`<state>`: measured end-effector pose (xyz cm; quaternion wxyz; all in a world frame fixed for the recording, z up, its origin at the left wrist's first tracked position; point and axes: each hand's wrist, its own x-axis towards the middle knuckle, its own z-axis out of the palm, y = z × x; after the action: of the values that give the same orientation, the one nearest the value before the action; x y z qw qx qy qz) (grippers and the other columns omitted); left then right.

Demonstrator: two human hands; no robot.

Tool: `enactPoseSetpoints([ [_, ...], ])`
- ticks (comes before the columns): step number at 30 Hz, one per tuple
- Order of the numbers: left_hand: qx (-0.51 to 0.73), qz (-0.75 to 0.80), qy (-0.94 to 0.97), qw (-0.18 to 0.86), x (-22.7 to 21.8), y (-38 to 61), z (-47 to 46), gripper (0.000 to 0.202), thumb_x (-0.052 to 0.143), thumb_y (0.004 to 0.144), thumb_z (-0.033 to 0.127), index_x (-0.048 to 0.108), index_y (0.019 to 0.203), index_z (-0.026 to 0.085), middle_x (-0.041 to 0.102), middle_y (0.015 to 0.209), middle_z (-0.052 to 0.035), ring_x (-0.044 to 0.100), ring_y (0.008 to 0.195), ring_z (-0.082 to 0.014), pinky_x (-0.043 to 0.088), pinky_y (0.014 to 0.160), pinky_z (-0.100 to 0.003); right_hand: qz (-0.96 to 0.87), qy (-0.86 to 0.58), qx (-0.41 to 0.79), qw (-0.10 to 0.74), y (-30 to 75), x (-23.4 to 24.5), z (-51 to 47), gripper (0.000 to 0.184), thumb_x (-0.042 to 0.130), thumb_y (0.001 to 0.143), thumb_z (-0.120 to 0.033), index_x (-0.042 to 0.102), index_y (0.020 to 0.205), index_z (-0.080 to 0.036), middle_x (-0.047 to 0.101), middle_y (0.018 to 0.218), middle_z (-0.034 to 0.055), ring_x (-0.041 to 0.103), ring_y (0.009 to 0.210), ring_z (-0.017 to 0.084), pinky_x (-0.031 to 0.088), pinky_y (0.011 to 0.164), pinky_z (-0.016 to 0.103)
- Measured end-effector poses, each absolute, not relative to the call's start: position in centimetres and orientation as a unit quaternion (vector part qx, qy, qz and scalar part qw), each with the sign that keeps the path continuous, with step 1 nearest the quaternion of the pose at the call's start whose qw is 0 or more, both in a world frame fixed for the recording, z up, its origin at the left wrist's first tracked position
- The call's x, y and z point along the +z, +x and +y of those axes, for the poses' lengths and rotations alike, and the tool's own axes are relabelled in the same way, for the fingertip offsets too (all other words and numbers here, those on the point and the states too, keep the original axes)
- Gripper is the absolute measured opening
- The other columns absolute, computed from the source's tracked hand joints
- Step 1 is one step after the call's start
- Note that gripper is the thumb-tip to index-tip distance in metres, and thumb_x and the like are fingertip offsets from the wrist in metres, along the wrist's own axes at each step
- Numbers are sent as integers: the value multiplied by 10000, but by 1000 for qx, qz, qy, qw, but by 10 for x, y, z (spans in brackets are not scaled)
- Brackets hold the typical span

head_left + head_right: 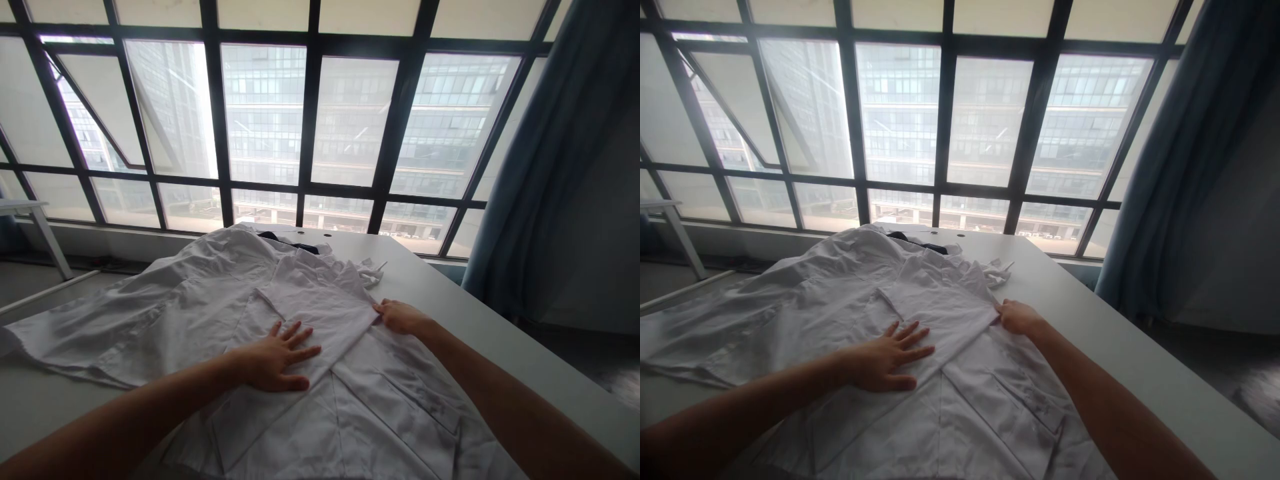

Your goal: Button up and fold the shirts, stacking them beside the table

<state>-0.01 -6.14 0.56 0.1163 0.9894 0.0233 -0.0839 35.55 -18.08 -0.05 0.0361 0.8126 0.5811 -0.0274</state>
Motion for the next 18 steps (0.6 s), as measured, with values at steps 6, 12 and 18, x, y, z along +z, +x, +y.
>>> enactPoseSetpoints([
  [6, -55, 31, 991, 115, 3, -3, -63, 765, 399, 894, 715, 290, 1531, 305, 136, 1607, -104, 38, 1471, -394, 26, 1127, -664, 491, 870, -14, -49, 360, 3, -126, 326, 479, 920, -339, 699, 1062, -144, 664, 1188, 179, 626, 1074, 312, 455, 887, 383],
  [12, -37, 30, 989, 137, 0, -4, -60, 807, 413, 861, 752, 309, 1525, 305, 153, 1601, -118, 66, 1463, -411, 30, 1115, -690, 409, 897, -8, -170, 377, -9, -63, 387, 502, 922, -398, 664, 1096, -93, 666, 1170, 211, 615, 1103, 299, 450, 897, 365],
  [18, -30, 17, 986, 161, -3, -4, -55, 798, 410, 865, 747, 255, 1537, 347, 123, 1607, -106, 61, 1454, -430, 20, 1096, -725, 341, 902, -10, -266, 406, -4, -18, 273, 538, 899, -297, 707, 987, -101, 699, 1099, 198, 637, 1079, 289, 453, 924, 349],
])
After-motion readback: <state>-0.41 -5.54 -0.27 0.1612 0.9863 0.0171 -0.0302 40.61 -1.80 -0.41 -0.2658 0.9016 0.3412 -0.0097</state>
